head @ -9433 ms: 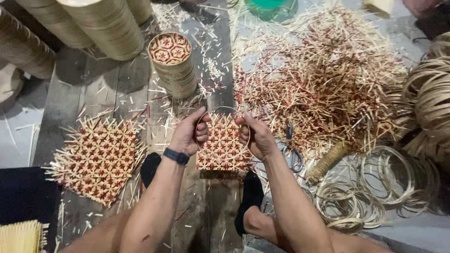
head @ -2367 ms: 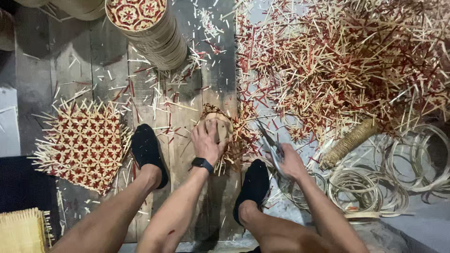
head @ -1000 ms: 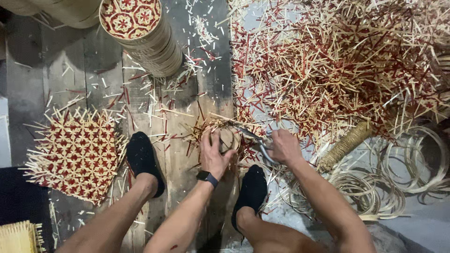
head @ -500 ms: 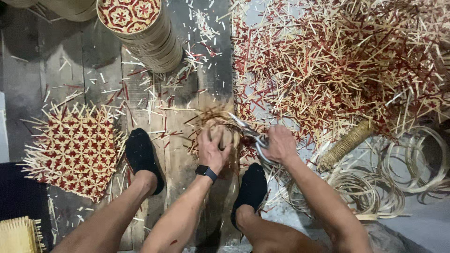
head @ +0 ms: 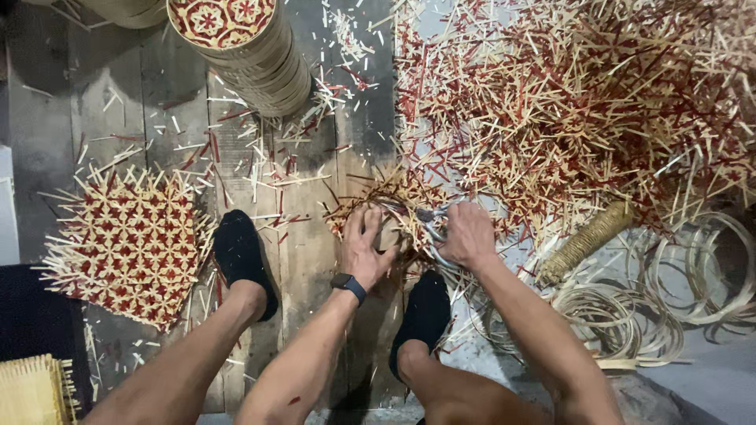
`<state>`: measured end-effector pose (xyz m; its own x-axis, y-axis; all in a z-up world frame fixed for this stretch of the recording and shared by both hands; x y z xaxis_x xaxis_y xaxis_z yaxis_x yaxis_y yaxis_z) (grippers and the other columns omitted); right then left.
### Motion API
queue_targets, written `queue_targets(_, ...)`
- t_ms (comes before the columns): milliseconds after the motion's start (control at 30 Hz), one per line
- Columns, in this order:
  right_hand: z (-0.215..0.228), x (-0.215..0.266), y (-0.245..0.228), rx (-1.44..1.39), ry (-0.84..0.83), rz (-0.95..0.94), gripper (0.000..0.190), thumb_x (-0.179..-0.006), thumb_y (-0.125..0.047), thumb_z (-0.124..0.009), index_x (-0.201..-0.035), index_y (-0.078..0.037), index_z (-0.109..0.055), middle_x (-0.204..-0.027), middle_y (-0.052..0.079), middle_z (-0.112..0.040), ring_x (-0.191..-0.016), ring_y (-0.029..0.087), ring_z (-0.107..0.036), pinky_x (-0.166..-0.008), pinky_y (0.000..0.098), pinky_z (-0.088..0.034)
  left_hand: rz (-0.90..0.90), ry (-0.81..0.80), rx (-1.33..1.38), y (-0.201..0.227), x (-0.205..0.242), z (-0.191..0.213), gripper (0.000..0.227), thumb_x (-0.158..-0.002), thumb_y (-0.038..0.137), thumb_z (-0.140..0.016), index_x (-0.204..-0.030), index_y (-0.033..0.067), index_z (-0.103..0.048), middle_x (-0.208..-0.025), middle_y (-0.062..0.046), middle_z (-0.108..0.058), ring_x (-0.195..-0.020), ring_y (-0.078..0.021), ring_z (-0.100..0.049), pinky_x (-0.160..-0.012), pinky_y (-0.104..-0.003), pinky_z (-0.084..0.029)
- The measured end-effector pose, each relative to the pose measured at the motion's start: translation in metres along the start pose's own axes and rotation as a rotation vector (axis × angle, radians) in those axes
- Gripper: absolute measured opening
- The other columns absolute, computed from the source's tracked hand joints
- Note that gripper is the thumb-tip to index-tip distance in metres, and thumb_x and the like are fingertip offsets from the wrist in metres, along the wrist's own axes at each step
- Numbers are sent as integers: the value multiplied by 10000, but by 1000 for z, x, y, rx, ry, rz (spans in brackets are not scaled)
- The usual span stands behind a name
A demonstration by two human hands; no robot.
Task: The person weaves together thin bamboo strips to form intricate star-patterned panels, then uses shears to trim the excess strips around circular bamboo frames and attaches the panels to the frames by hand.
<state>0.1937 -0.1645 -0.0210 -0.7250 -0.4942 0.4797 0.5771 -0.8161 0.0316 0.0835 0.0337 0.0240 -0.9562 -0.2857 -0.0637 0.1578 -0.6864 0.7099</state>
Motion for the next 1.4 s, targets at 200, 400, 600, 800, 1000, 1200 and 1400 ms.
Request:
queue_targets(200,-16,9,25,-132,-29,16,292,-1027,-342,-556,-1115,-71,-620,-967,128,-570,-840,229,-575,-734,414,-533,123,45,8,-3,-5,13,750,-620,293,-937,-1299,170,-643,-1419,-265,-462,-1301,-473,-438,-1101,-555,-379)
queue_targets(400,11,2,-5,31,303,106,468,-610,-427,-645,-918,-81,-579,-816,105,-549,-768,232,-540,-724,368,-515,8,-148,-18,6,-9,2,726,-679,177,-854,-1375,226,-654,-1483,-272,-438,-1334,-497,-410,-1129,-543,-379)
queue_targets(600,-9,9,18,-109,-89,-5,288,-858,-285,-578,-1078,-100,-574,-901,99,-520,-812,217,-533,-712,382,-524,162,101,66,-7,-4,16,903,-600,241,-896,-1412,92,-528,-1436,-310,-375,-1313,-524,-375,-1092,-582,-335)
queue_targets(800,0,-2,-1,130,62,20,389,-640,-258,-705,-977,-94,-603,-912,105,-572,-817,208,-581,-745,363,-527,40,-57,-82,0,-8,5,787,-702,226,-867,-1431,132,-585,-1457,-241,-465,-1330,-458,-434,-1133,-558,-381)
queue_targets(1000,-16,3,19,-267,-118,-23,372,-859,-370,-625,-1124,-110,-642,-930,123,-627,-786,252,-651,-695,410,-574,82,33,-8,4,-9,18,762,-643,233,-870,-1364,197,-623,-1408,-261,-453,-1305,-480,-425,-1099,-561,-378)
queue_targets(1200,-8,-5,-2,207,-64,28,578,-757,-640,-697,-875,-76,-651,-857,79,-594,-794,198,-582,-704,365,-523,33,-165,-42,6,-10,0,623,-727,189,-834,-1328,239,-678,-1461,-229,-469,-1341,-513,-382,-1122,-568,-364)
queue_targets(1400,-40,-2,24,-158,-180,-31,410,-947,-484,-595,-942,-75,-618,-737,97,-594,-533,180,-510,-502,371,-468,-51,-59,-70,3,-12,12,683,-614,136,-815,-1283,189,-689,-1474,-252,-448,-1346,-506,-403,-1131,-582,-349)
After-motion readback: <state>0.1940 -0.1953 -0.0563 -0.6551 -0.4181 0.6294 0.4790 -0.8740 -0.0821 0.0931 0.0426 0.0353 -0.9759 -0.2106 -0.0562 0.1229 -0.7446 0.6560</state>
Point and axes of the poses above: each hand's wrist, its own x-axis away from the middle knuckle, its own z-axis out of the back of the hand, y = z × x, the point moved 9 cm from there along -x, towards the middle knuckle
